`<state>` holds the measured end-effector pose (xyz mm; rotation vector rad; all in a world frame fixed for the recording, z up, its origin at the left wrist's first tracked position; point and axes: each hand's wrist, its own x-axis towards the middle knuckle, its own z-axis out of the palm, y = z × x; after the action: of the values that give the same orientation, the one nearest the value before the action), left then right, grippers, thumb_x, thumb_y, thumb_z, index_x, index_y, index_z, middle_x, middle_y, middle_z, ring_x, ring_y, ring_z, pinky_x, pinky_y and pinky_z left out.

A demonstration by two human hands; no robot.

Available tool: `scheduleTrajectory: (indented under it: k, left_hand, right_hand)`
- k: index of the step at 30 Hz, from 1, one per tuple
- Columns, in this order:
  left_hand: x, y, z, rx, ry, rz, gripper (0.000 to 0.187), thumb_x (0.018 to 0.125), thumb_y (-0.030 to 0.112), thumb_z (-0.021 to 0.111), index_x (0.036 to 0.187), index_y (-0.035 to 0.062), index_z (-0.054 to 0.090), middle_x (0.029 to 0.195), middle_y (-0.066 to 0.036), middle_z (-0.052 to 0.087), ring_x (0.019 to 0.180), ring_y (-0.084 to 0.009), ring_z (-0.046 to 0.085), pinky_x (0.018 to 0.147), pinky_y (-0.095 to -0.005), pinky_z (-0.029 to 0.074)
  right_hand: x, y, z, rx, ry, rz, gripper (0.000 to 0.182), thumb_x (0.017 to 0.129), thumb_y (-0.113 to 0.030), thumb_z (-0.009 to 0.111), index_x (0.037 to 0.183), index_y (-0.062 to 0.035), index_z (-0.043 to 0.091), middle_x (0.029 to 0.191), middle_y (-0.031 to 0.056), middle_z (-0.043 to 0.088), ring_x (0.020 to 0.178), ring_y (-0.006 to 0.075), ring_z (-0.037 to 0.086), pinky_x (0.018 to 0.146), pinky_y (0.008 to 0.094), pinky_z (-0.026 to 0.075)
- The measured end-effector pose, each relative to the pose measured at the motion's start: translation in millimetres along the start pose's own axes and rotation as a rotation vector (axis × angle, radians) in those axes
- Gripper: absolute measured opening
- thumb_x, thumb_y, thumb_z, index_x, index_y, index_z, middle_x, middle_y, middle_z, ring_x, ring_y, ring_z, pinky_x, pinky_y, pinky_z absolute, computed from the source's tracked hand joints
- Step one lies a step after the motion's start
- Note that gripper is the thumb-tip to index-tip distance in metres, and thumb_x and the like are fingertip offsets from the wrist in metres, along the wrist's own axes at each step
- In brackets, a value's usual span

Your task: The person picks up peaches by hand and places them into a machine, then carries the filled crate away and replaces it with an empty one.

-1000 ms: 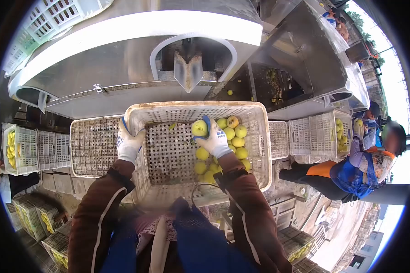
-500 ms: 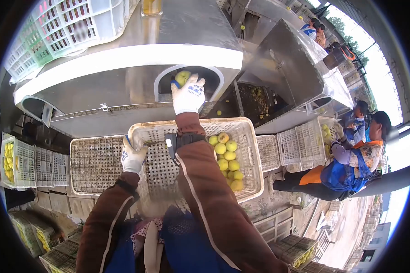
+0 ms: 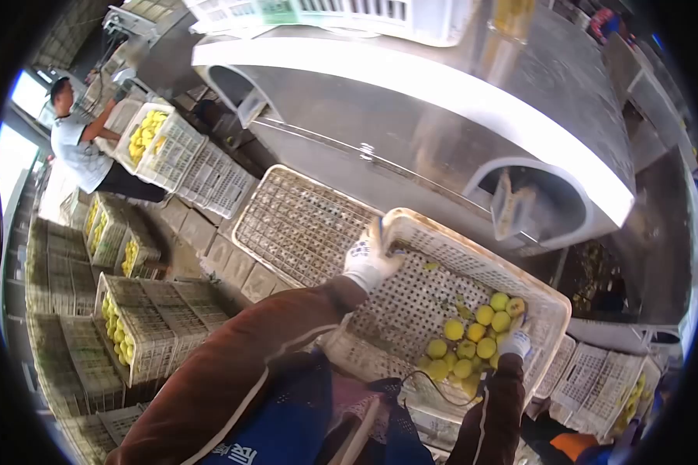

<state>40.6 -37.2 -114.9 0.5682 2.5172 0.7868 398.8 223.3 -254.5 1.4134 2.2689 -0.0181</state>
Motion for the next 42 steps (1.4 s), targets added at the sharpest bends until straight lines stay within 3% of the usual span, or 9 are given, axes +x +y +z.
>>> scheduleTrajectory:
  k: [3,8,11,13,18,21,27,31,42]
  left_hand:
    - [-4.1,1.1,-12.2,-0.001,-0.049,-0.019,0.094,0.073,0.037,0.068,0.146,0.0035,0.019,0.133,-0.027,0.044,0.114,-0.0379,0.054,0.095,-0.0427,0.045]
    - [-7.3,1.2,-22.3,-0.098,-0.137,-0.04,0.095,0.073,0.036,0.069,0.146,0.0049,0.017,0.136,-0.028,0.039,0.118,-0.0382,0.051,0.096,-0.042,0.045]
    - [-3.6,-2.2,-18.5,-0.063,-0.14,-0.041,0.094,0.073,0.037,0.069,0.146,0.0049,0.018,0.136,-0.028,0.04,0.119,-0.0385,0.05,0.098,-0.042,0.044]
    - [-2.1,-4.5,-16.4,-0.061,-0.135,-0.038,0.095,0.072,0.038,0.07,0.146,0.0055,0.019,0.136,-0.028,0.04,0.12,-0.038,0.05,0.099,-0.0423,0.044]
    - [-0.4,-3.3,-10.0,-0.041,-0.066,-0.014,0.096,0.07,0.04,0.072,0.144,0.0036,0.022,0.133,-0.027,0.044,0.115,-0.0364,0.053,0.093,-0.0428,0.046]
    - [-1.3,2.1,-8.0,-0.03,-0.04,0.021,0.098,0.069,0.043,0.069,0.144,0.0011,0.021,0.128,-0.026,0.049,0.112,-0.0377,0.055,0.091,-0.0437,0.046]
    - [5.9,-9.0,7.4,0.015,-0.015,0.015,0.101,0.067,0.043,0.07,0.145,0.0037,0.02,0.131,-0.024,0.046,0.114,-0.0356,0.054,0.091,-0.0431,0.047]
    - [8.7,-13.8,12.9,0.025,0.026,0.048,0.101,0.066,0.042,0.071,0.145,0.0036,0.021,0.129,-0.024,0.047,0.11,-0.0356,0.057,0.089,-0.0434,0.048]
    - [12.2,-15.9,12.3,-0.055,-0.014,0.042,0.104,0.064,0.04,0.074,0.145,0.0024,0.02,0.131,-0.027,0.046,0.112,-0.0376,0.055,0.092,-0.0425,0.047]
  right_hand:
    - [21.0,15.0,19.7,-0.009,0.143,-0.064,0.089,0.066,-0.019,0.072,0.143,-0.0046,0.03,0.134,0.0234,0.048,0.118,0.0357,0.052,0.097,0.0397,0.044]
    - [49.0,21.3,12.7,-0.159,-0.234,-0.003,0.081,0.067,-0.022,0.072,0.139,-0.0055,0.038,0.125,0.0252,0.054,0.117,0.0378,0.051,0.096,0.0391,0.044]
    - [-23.7,-24.8,-64.9,0.139,-0.022,-0.007,0.08,0.072,-0.022,0.07,0.142,-0.0037,0.035,0.126,0.0242,0.054,0.118,0.0359,0.052,0.098,0.0379,0.043]
    - [-54.7,-35.2,-94.6,0.717,0.168,-0.269,0.079,0.071,-0.011,0.07,0.141,-0.0023,0.034,0.128,0.0199,0.053,0.117,0.0311,0.052,0.099,0.0355,0.041]
    - [-101.2,-102.3,-199.1,1.409,0.183,-0.605,0.072,0.07,0.007,0.067,0.135,-0.0008,0.038,0.127,0.0107,0.044,0.116,0.0202,0.048,0.099,0.0317,0.041]
    - [-99.6,-129.4,-236.4,1.315,0.571,-0.756,0.073,0.066,0.0,0.074,0.131,-0.0025,0.042,0.123,0.0129,0.047,0.114,0.0252,0.05,0.098,0.0348,0.042]
    - [-59.6,-164.0,-252.3,0.81,1.068,-0.542,0.082,0.059,-0.021,0.082,0.13,-0.0069,0.042,0.124,0.0162,0.05,0.115,0.036,0.048,0.097,0.0472,0.038]
    - [-37.6,-193.5,-255.5,0.551,0.864,-0.096,0.085,0.067,-0.036,0.078,0.137,-0.0105,0.037,0.131,0.019,0.046,0.118,0.0388,0.044,0.097,0.0499,0.037]
    - [-17.7,-189.9,-257.3,0.701,0.838,-0.01,0.082,0.066,-0.034,0.079,0.133,-0.0054,0.041,0.126,0.0266,0.049,0.118,0.0405,0.046,0.1,0.048,0.036]
